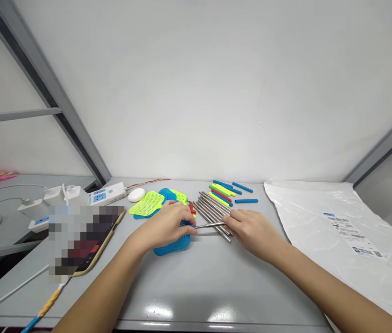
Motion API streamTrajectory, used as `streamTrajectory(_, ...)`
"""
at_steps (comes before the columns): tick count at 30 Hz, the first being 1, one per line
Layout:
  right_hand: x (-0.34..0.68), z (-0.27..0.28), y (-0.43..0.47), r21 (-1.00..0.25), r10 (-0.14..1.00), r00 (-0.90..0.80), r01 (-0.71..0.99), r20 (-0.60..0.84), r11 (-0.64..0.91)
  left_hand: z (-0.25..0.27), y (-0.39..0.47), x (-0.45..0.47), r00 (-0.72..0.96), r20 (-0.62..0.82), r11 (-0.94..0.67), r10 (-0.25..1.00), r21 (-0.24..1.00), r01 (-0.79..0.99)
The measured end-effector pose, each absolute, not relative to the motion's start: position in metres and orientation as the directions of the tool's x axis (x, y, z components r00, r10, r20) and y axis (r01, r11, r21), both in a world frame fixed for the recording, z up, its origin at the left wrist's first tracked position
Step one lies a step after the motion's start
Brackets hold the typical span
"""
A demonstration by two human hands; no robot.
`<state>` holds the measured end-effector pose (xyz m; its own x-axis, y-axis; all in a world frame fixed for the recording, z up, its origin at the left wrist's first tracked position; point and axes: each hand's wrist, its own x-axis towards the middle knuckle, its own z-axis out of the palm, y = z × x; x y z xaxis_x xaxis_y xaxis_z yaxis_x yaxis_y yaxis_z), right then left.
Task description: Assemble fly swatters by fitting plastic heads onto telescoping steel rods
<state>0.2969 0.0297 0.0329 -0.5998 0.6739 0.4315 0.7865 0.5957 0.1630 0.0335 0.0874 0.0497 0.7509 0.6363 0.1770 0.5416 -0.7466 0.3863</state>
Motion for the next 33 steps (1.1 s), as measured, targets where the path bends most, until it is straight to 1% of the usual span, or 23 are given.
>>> streamTrajectory(3, 0.294, 0.021, 0.034, 0.176, 0.637, -0.587, 0.788, 0.499, 0.589, 0.048, 0.086, 0.036, 0.717, 0.221, -0.743, 0.661, 0.328, 0.583)
streamTrajectory(6, 0.292, 0.014, 0.037, 0.163, 0.628, -0.564, 0.799, 0.537, 0.579, 0.046, 0.085, 0.039, 0.702, 0.258, -0.747, 0.663, 0.295, 0.596)
streamTrajectory(14, 0.290, 0.005, 0.035, 0.156, 0.584, -0.524, 0.812, 0.620, 0.563, 0.051, 0.080, 0.050, 0.714, 0.359, -0.791, 0.601, 0.135, 0.597)
streamTrajectory(19, 0.291, 0.004, 0.032, 0.149, 0.581, -0.498, 0.826, 0.643, 0.543, 0.052, 0.078, 0.056, 0.737, 0.372, -0.812, 0.564, 0.087, 0.577)
streamTrajectory(24, 0.287, 0.005, 0.030, 0.156, 0.571, -0.486, 0.834, 0.661, 0.530, 0.049, 0.079, 0.059, 0.744, 0.373, -0.820, 0.555, 0.090, 0.566)
streamTrajectory(27, 0.285, 0.005, 0.032, 0.144, 0.588, -0.477, 0.841, 0.654, 0.522, 0.048, 0.081, 0.059, 0.744, 0.374, -0.819, 0.553, 0.082, 0.567)
streamTrajectory(33, 0.289, 0.002, 0.034, 0.105, 0.626, -0.453, 0.853, 0.634, 0.511, 0.044, 0.077, 0.060, 0.708, 0.421, -0.774, 0.567, -0.023, 0.633)
